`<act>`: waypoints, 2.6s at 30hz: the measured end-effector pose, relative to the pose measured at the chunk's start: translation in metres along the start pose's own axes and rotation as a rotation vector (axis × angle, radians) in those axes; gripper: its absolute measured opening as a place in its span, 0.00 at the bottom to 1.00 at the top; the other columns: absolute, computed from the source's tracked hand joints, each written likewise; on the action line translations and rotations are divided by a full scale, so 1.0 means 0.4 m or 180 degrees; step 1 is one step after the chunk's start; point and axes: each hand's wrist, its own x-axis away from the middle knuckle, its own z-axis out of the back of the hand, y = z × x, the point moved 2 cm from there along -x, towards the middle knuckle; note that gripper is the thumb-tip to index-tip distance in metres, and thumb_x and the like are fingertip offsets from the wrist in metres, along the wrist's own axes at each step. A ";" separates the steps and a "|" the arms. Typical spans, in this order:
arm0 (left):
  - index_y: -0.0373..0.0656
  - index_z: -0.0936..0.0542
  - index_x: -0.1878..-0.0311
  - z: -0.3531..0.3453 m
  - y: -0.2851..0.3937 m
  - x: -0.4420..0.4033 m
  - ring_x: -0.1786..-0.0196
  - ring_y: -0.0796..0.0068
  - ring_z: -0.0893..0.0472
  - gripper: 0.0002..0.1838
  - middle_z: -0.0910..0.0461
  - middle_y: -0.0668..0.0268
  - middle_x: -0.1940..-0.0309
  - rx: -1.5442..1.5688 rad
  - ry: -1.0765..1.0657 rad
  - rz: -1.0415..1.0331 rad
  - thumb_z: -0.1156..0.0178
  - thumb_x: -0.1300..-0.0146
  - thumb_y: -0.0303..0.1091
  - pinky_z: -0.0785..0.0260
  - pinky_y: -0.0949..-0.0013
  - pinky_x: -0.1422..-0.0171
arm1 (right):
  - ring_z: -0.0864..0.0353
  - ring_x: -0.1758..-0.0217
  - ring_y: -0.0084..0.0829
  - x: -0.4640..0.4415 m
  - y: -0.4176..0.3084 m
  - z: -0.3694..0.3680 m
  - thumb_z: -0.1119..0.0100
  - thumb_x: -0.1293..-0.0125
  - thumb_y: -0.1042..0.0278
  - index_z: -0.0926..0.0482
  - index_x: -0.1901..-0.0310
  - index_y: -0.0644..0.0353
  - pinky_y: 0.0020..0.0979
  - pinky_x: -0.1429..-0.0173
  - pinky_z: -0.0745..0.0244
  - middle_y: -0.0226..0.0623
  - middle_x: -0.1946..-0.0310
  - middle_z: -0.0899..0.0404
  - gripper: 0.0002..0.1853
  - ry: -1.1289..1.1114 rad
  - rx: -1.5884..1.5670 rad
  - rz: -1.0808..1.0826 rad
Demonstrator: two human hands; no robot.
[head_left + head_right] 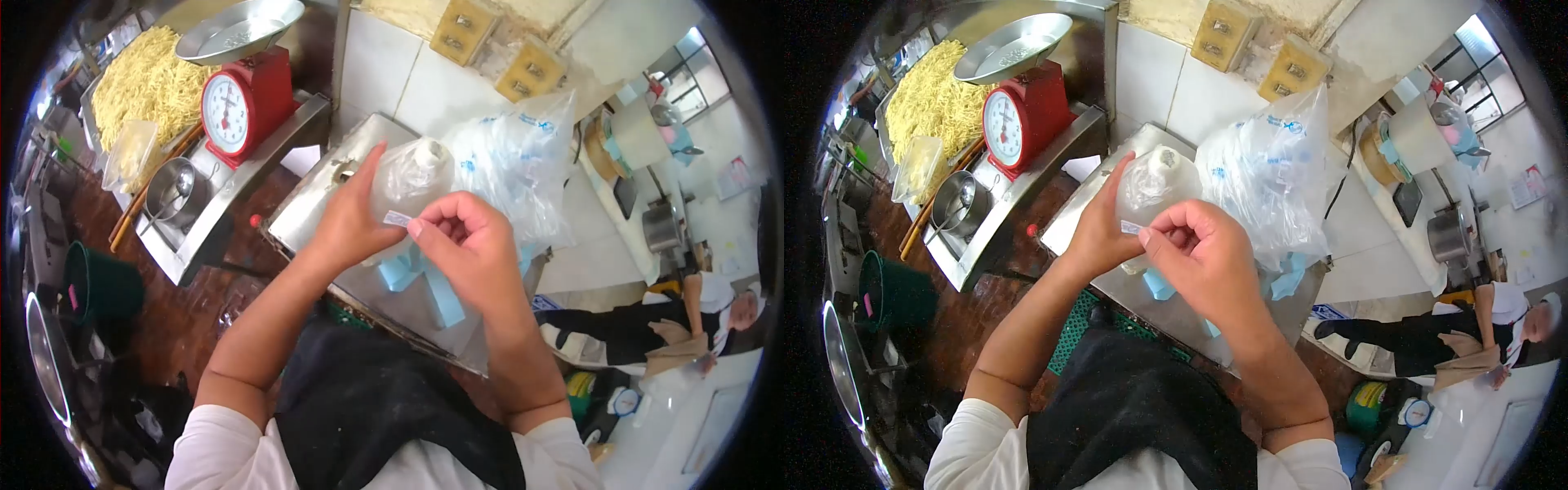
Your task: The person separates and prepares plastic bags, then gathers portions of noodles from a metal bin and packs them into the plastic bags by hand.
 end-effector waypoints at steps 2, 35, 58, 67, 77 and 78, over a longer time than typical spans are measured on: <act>0.40 0.47 0.25 -0.008 -0.009 0.004 0.31 0.58 0.31 0.58 0.30 0.48 0.36 0.0290 -0.0057 0.0500 0.24 0.60 0.34 0.41 0.62 0.27 | 0.31 0.74 0.13 -0.010 0.000 0.007 0.33 0.40 0.72 0.21 0.66 0.64 0.19 0.69 0.33 0.24 0.76 0.25 0.07 0.0107 0.0241 -0.0008; 0.36 0.35 0.31 0.070 0.012 -0.043 0.34 0.70 0.30 0.42 0.28 0.61 0.38 0.2598 -0.0700 0.0676 0.26 0.50 0.33 0.42 0.66 0.28 | 0.24 0.66 0.20 -0.026 0.114 0.017 0.32 0.40 0.70 0.25 0.59 0.62 0.24 0.62 0.26 0.30 0.69 0.22 0.12 0.0613 0.0216 0.0449; 0.35 0.21 0.55 0.131 0.054 -0.029 0.52 0.77 0.22 0.07 0.18 0.62 0.54 0.2288 0.0471 0.0288 0.39 0.34 0.26 0.30 0.72 0.44 | 0.20 0.73 0.38 -0.032 0.107 0.025 0.43 0.33 0.69 0.26 0.50 0.62 0.34 0.67 0.27 0.44 0.74 0.21 0.12 0.0896 0.0392 0.0434; 0.39 0.23 0.56 0.168 0.165 -0.035 0.41 0.70 0.26 0.07 0.23 0.56 0.45 0.1169 -0.0006 -0.0649 0.40 0.34 0.29 0.37 0.63 0.35 | 0.23 0.74 0.35 -0.054 -0.048 0.049 0.36 0.36 0.64 0.20 0.56 0.63 0.31 0.67 0.28 0.41 0.75 0.22 0.12 0.0794 0.1116 0.1435; 0.48 0.22 0.51 0.078 -0.107 0.127 0.61 0.77 0.21 0.21 0.18 0.74 0.62 0.3693 0.0238 0.2500 0.48 0.32 0.56 0.32 0.70 0.56 | 0.23 0.72 0.36 -0.068 -0.058 0.068 0.40 0.33 0.65 0.19 0.61 0.66 0.31 0.66 0.28 0.43 0.74 0.21 0.11 0.1094 0.1061 0.1447; 0.48 0.22 0.51 0.071 -0.102 0.127 0.61 0.77 0.21 0.21 0.18 0.74 0.62 0.3715 0.0258 0.2506 0.48 0.32 0.56 0.32 0.70 0.56 | 0.23 0.72 0.35 -0.067 -0.060 0.064 0.40 0.32 0.65 0.19 0.60 0.67 0.31 0.65 0.29 0.43 0.74 0.21 0.11 0.1079 0.1037 0.1391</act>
